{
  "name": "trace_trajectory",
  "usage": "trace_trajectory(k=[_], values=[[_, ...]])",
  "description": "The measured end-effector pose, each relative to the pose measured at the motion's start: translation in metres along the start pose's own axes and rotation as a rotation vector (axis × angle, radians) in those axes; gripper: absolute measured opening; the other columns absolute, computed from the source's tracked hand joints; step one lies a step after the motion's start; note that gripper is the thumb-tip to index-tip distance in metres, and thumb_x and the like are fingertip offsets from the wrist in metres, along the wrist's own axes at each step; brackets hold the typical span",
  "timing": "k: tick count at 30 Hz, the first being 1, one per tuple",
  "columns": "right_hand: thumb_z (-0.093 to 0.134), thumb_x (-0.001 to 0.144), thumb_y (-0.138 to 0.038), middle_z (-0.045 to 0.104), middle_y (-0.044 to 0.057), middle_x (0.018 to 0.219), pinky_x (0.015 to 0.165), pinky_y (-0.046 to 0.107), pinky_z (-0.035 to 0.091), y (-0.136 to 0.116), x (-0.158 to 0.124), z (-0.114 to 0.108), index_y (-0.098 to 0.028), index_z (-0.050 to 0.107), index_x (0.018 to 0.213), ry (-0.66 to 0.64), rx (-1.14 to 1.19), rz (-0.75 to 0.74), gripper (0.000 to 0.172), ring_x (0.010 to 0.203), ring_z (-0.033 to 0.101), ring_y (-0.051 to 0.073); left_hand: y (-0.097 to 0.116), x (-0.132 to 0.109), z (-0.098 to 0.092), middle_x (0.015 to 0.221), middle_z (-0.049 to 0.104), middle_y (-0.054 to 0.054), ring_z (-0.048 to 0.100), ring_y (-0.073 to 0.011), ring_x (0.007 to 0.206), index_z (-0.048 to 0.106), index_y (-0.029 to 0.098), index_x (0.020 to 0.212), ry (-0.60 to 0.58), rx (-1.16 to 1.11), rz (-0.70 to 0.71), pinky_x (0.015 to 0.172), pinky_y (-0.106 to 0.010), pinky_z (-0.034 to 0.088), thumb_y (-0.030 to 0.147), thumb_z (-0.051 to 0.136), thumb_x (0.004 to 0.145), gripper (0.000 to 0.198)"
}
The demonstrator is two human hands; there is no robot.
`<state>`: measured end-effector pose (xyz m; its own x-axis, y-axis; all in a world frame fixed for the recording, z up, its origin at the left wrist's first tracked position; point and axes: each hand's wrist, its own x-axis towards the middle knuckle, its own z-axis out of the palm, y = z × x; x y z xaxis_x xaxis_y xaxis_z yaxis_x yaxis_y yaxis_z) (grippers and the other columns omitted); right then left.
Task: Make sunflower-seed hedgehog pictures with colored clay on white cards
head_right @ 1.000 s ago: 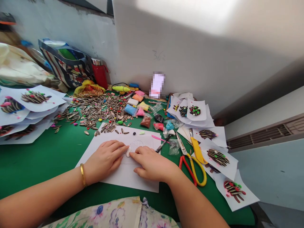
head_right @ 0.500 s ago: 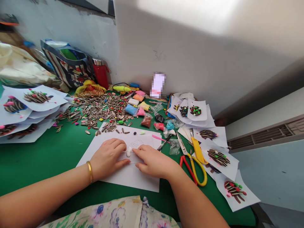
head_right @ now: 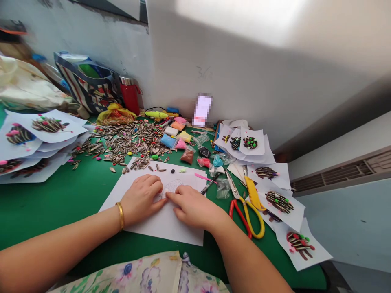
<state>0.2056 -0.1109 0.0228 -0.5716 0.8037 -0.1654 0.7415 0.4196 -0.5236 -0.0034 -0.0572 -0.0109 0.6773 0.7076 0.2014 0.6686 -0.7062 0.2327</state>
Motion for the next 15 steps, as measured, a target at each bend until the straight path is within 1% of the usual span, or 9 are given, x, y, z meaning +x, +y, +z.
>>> trace_trajectory(k=[5, 10, 13, 15], values=[[0.052, 0.089, -0.016, 0.055, 0.008, 0.107, 0.089, 0.034, 0.043, 0.0016, 0.0003, -0.0004, -0.024, 0.051, 0.135, 0.002, 0.027, -0.008, 0.047, 0.1, 0.05, 0.022, -0.0003, -0.0008, 0.0012, 0.094, 0.059, -0.007, 0.053, -0.0247, 0.095, 0.057, 0.019, 0.082, 0.011, 0.003, 0.0, 0.087, -0.041, 0.041, 0.035, 0.062, 0.083, 0.016], [0.05, 0.089, -0.015, 0.055, 0.008, 0.106, 0.089, 0.035, 0.043, 0.0019, 0.0008, 0.0007, -0.025, 0.05, 0.137, 0.01, 0.046, -0.007, 0.049, 0.1, 0.05, 0.022, 0.0013, 0.0016, 0.0038, 0.096, 0.059, -0.008, 0.052, -0.0272, 0.095, 0.058, 0.019, 0.08, 0.002, 0.034, -0.014, 0.086, -0.043, 0.041, 0.048, 0.067, 0.078, 0.031], [0.049, 0.088, -0.011, 0.055, 0.008, 0.107, 0.09, 0.035, 0.043, 0.0027, 0.0016, 0.0024, -0.027, 0.047, 0.14, 0.017, 0.04, -0.009, 0.054, 0.1, 0.05, 0.021, 0.0027, 0.0043, 0.0051, 0.093, 0.059, -0.008, 0.052, -0.0264, 0.093, 0.057, 0.019, 0.077, 0.012, 0.053, -0.03, 0.085, -0.043, 0.041, 0.042, 0.063, 0.081, 0.024], [0.048, 0.088, -0.01, 0.055, 0.007, 0.107, 0.089, 0.035, 0.042, 0.0033, 0.0024, 0.0039, -0.029, 0.046, 0.142, 0.021, 0.033, -0.007, 0.057, 0.1, 0.05, 0.021, 0.0034, 0.0054, 0.0055, 0.091, 0.058, -0.008, 0.052, -0.0257, 0.092, 0.056, 0.019, 0.076, 0.017, 0.047, -0.04, 0.085, -0.042, 0.041, 0.036, 0.063, 0.08, 0.019]])
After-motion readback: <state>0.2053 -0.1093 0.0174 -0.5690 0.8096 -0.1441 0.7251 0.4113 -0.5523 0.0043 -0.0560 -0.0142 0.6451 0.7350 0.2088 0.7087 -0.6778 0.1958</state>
